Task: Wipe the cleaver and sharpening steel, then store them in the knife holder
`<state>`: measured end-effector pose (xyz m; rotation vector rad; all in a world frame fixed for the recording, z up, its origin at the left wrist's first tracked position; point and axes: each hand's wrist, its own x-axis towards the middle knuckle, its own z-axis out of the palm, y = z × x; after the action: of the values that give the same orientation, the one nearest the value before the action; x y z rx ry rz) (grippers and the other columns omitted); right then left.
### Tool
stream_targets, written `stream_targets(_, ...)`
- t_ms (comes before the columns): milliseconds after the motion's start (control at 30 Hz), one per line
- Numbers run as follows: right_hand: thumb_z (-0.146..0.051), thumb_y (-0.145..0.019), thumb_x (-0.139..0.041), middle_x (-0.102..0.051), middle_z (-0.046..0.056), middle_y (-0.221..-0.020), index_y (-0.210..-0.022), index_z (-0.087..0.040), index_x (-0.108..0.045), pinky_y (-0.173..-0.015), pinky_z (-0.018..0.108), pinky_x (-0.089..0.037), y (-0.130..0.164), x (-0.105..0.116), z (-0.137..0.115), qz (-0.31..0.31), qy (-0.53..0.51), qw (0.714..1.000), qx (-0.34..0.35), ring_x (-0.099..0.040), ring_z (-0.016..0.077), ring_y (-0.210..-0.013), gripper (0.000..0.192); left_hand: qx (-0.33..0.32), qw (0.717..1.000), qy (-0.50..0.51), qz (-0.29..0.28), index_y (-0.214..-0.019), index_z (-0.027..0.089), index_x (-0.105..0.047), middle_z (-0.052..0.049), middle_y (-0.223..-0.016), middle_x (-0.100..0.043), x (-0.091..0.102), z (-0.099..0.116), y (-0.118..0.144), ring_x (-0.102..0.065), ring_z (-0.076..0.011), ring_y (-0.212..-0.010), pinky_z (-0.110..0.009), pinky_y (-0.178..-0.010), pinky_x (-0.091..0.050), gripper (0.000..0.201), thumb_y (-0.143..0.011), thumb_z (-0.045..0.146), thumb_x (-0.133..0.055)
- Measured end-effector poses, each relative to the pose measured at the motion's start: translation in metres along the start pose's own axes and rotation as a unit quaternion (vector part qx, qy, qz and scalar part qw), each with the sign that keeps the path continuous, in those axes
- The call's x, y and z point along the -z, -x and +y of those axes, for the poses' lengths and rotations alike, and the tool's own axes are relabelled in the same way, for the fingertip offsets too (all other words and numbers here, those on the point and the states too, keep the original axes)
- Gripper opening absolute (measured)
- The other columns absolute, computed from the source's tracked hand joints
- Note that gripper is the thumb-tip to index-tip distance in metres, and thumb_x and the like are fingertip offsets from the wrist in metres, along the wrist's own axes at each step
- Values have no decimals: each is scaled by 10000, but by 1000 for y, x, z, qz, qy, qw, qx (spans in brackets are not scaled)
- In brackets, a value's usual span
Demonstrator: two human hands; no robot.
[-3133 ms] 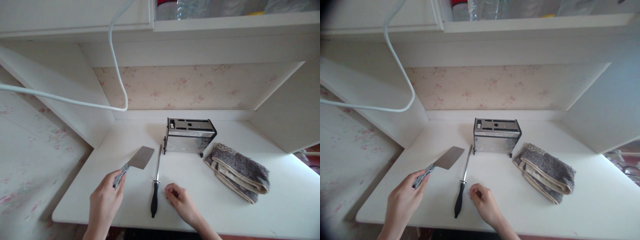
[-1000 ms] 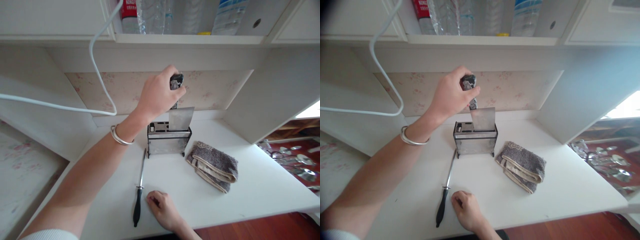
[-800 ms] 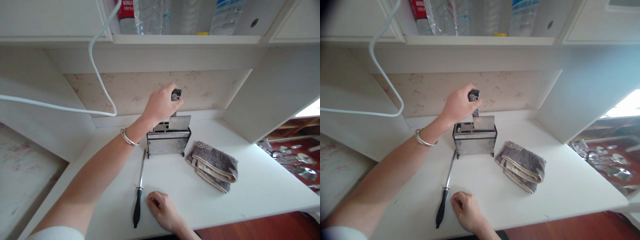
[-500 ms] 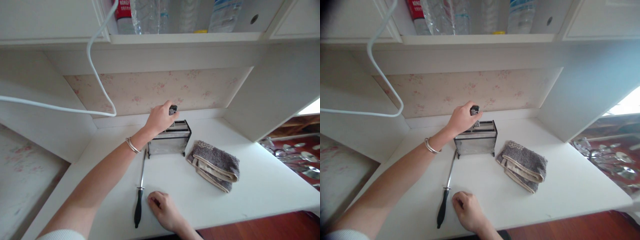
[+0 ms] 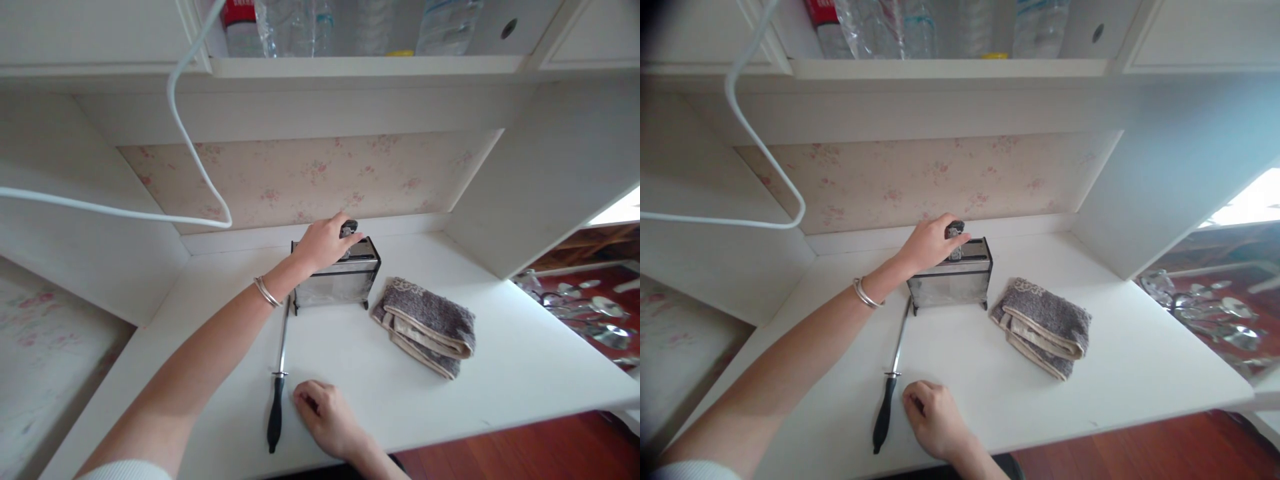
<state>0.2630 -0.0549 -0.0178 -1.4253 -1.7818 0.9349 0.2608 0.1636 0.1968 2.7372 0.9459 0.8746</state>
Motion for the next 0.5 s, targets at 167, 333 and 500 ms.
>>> stream_targets(167, -234, -957, -372, -675, 7, -945, -1132, -260, -572, -737, 213, -412, -3, 2, -9, -52, 103, 993, 28, -634, 148, -863, 267, 7, 999, 29, -33, -1111, 174, -603, -29, -774, -702, 8, -5, -1, -642, -165, -726, -250, -650, -417, 523, -886, 612, -428)
stream_targets(333, -224, -875, -443, -679, 17, -876, -1327, -277, -435, -662, 257, -420, -11, 6, -21, -135, 255, 952, 101, -647, 192, -788, 454, 55, 994, 89, -38, -1187, 185, -579, -27, -753, -708, 18, -15, 12, -663, -173, -726, -266, -694, -453, 612, -897, 659, -323)
stream_targets(500, -226, -795, -491, -671, 38, -817, -1189, -250, -512, -567, 277, -417, -24, 2, -33, -189, 353, 904, 146, -647, 212, -672, 395, 136, 971, 197, 3, -1080, 202, -606, -10, -730, -672, 24, -31, 59, -632, -121, -553, -227, -575, -468, 544, -910, 631, -317)
